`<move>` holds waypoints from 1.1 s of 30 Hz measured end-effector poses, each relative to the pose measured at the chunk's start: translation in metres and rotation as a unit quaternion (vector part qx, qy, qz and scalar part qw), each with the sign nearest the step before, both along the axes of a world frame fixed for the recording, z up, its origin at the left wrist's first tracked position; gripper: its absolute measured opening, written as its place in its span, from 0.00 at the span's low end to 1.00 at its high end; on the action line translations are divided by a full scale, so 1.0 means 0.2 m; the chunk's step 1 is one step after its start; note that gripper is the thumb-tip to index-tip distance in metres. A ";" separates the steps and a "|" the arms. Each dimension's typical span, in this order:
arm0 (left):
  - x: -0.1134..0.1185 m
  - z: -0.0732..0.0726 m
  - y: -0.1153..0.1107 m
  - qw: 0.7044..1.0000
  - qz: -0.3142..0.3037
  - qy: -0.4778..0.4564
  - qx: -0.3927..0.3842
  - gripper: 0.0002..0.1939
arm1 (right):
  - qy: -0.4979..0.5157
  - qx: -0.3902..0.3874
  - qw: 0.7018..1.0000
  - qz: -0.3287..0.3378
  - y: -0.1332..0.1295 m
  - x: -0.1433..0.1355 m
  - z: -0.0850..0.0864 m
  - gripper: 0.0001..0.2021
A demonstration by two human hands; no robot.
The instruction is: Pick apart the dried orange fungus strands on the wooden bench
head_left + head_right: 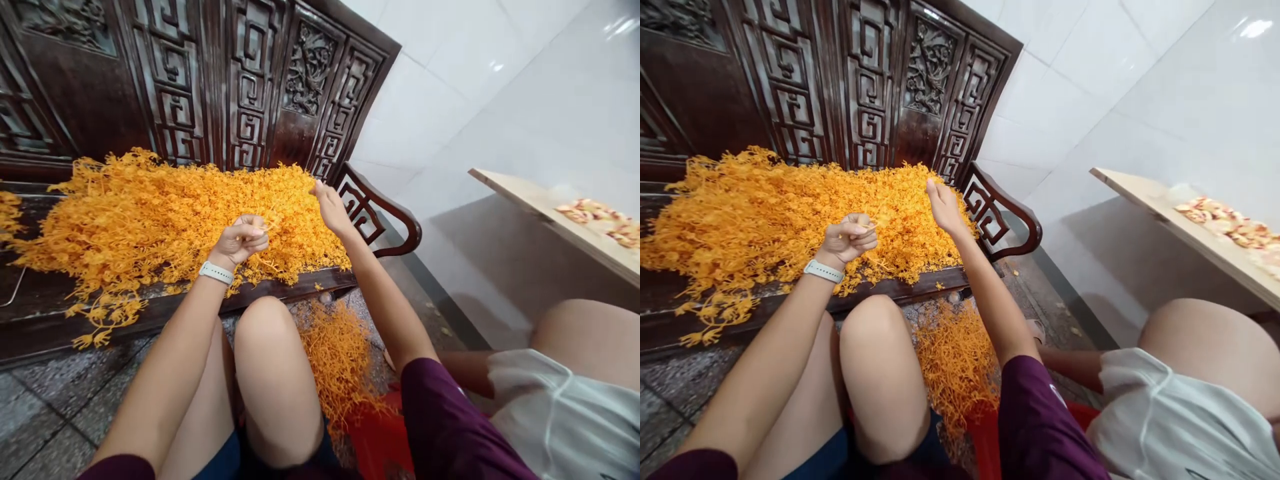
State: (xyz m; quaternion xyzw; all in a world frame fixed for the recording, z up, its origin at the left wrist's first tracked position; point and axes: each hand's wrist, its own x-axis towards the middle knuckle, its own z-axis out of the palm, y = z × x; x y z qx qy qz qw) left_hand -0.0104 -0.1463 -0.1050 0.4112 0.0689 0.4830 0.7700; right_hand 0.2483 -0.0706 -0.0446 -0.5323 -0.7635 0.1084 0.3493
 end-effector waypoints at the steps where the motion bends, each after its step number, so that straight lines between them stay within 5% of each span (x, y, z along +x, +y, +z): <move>1: 0.00 0.00 0.00 1.000 -0.003 0.008 0.005 0.19 | 0.069 -0.038 0.997 0.024 -0.06 -0.05 -0.04 0.39; 5: 0.05 -0.03 0.01 0.997 -0.011 0.076 0.021 0.21 | 0.249 -0.127 0.955 0.095 -0.24 -0.21 -0.17 0.32; 11: 0.05 -0.03 0.02 0.991 0.021 0.128 0.018 0.20 | 0.291 -0.155 0.932 0.152 -0.32 -0.22 -0.22 0.21; 16: 0.11 -0.05 0.04 0.984 0.051 0.170 0.019 0.20 | 0.346 -0.099 0.931 0.053 -0.16 -0.17 -0.29 0.21; 19: 0.21 -0.06 -0.01 0.986 0.005 0.160 0.046 0.23 | 0.346 -0.091 0.931 -0.073 -0.01 -0.14 -0.35 0.21; 22: 0.25 -0.04 -0.09 0.988 -0.051 0.125 0.071 0.26 | 0.342 -0.075 0.928 -0.127 0.09 -0.06 -0.39 0.18; 25: 0.22 0.00 -0.11 0.992 -0.055 0.088 0.068 0.27 | 0.314 -0.075 0.941 -0.102 0.10 0.03 -0.41 0.08; 29: 0.24 0.06 -0.06 0.992 -0.052 0.087 0.072 0.25 | 0.276 -0.084 0.957 -0.026 0.02 0.08 -0.43 0.10; 33: 0.40 0.06 -0.03 0.991 0.014 0.130 0.023 0.15 | 0.197 -0.077 0.976 0.056 -0.11 0.06 -0.45 0.21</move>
